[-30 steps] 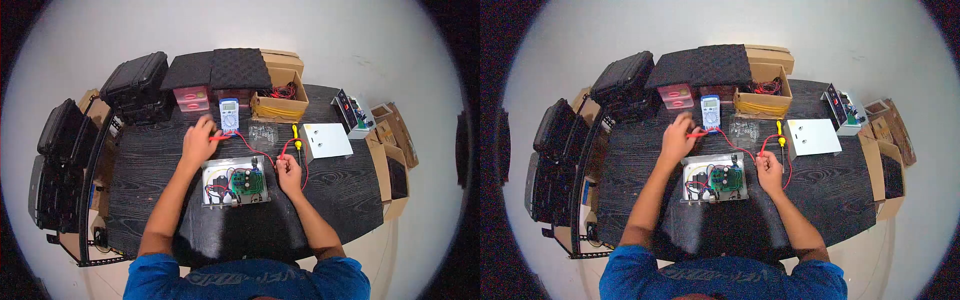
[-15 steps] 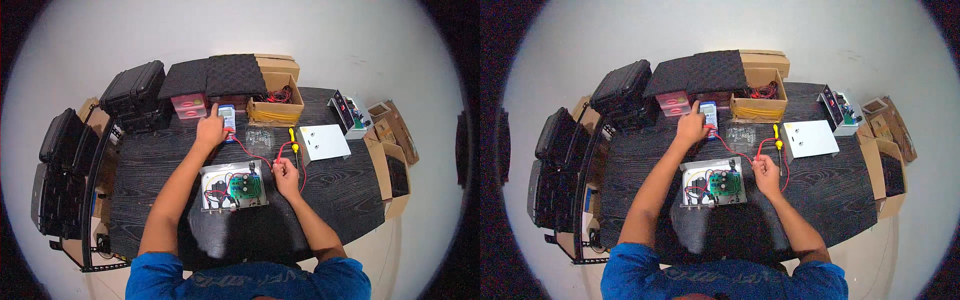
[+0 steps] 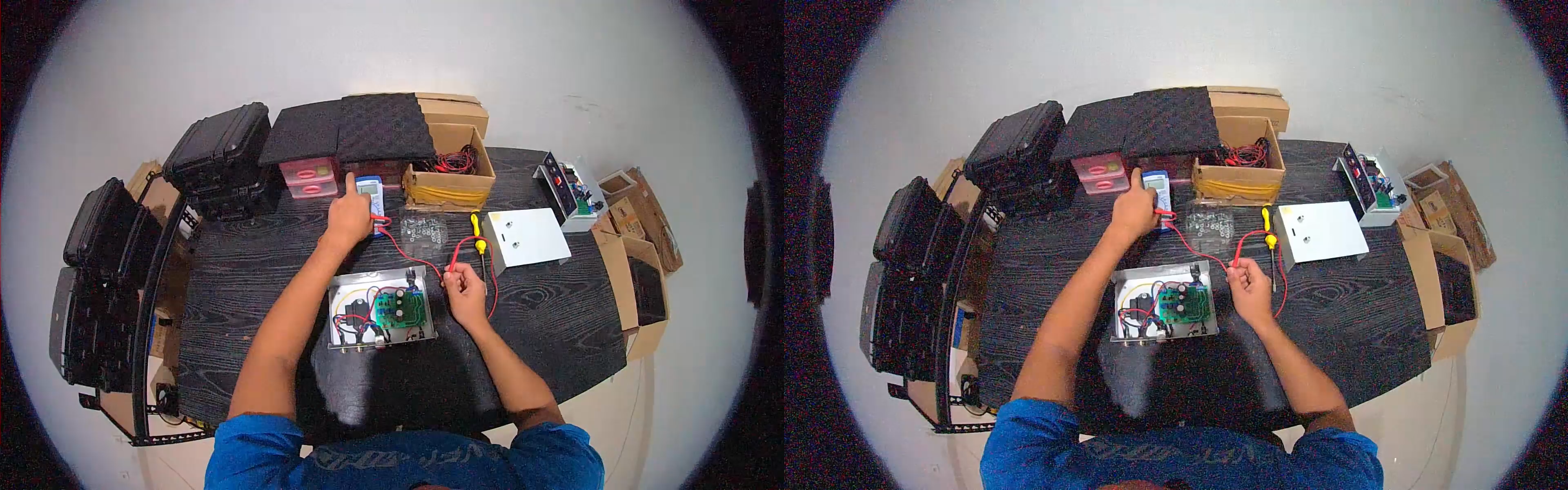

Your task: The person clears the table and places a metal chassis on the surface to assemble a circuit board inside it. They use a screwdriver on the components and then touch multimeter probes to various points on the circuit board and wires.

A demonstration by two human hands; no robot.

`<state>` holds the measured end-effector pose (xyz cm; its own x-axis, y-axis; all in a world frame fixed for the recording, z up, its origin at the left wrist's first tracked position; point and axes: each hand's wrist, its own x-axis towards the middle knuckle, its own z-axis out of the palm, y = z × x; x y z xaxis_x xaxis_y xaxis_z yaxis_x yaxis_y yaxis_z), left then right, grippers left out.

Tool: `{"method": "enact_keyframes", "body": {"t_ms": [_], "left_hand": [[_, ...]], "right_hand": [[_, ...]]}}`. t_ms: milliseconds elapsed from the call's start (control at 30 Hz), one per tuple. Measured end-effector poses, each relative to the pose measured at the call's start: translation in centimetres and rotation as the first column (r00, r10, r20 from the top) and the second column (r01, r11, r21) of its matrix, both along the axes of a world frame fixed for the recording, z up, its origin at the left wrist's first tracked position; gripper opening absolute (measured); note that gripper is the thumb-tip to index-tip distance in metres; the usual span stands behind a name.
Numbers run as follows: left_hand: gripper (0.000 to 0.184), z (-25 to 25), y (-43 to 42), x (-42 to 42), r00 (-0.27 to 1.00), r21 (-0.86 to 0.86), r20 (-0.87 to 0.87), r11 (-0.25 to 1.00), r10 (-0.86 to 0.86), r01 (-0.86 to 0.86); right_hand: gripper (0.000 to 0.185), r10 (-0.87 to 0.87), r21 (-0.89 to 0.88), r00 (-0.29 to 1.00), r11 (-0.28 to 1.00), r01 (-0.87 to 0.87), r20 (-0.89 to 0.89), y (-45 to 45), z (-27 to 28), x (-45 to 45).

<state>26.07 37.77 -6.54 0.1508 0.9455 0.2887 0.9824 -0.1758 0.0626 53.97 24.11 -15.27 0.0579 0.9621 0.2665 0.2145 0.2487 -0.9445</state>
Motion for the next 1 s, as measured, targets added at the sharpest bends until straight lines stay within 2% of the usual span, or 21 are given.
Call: {"method": "enact_keyframes", "body": {"t_ms": [267,367,400,500,600,700,733,833,867,967,1000], "left_hand": [[0.042,0.1,0.2,0.2,1.0,-0.052,-0.02,0.999,-0.008,0.007],[0.04,2.1,-1.7,-0.2,0.998,-0.094,0.021,0.994,-0.062,0.064],[0.035,0.5,-1.1,-1.2,0.989,0.036,0.094,0.993,-0.114,0.111],[0.031,2.0,-2.6,-3.2,0.975,0.152,0.21,0.988,-0.067,0.035],[0.048,5.1,-6.0,-4.7,0.925,0.079,0.378,0.995,0.027,-0.062],[0.07,5.8,-8.8,-6.3,0.796,-0.295,0.583,0.955,0.159,0.025],[0.078,4.4,-9.5,-6.2,0.721,-0.224,0.69,0.967,0.07,0.12],[0.076,2.3,-11.7,-6.1,0.421,-0.395,0.869,0.877,0.26,0.275],[0.062,1.7,-12.5,-5.4,0.253,-0.307,0.94,0.894,0.231,0.326],[0.044,1.5,-13.9,-5.9,0.002,-0.288,0.946,0.836,0.325,0.467],[0.038,1.5,-14.2,-6.0,-0.077,-0.235,0.948,0.844,0.308,0.482]], "right_hand": [[0.013,0.015,-0.005,1.0,1.0,-0.015,-0.02,0.1,-0.3,0.0],[0.014,0.008,0.013,1.0,1.0,-0.008,-0.008,0.2,-0.4,0.1],[0.014,0.013,0.019,1.0,1.0,-0.013,-0.018,0.4,-0.8,0.2],[0.014,0.001,0.001,1.0,1.0,-0.001,0.012,0.2,-0.5,0.1],[0.013,-0.006,-0.005,1.0,1.0,0.006,0.011,0.4,-0.5,0.0],[0.012,-0.003,0.006,0.999,1.0,0.004,-0.037,0.3,-0.6,-0.4],[0.012,-0.004,0.011,0.999,1.0,0.005,-0.049,0.2,-0.4,-0.4],[0.016,-0.004,-0.057,1.0,0.998,0.006,0.027,-0.2,0.6,0.1],[0.015,-0.006,-0.05,0.999,0.999,0.007,0.035,-0.2,0.6,0.1],[0.014,-0.003,-0.032,1.0,0.999,0.004,0.031,-0.3,0.6,0.0],[0.014,-0.001,-0.024,1.0,1.0,0.002,0.014,-0.4,0.7,-0.1]]}}
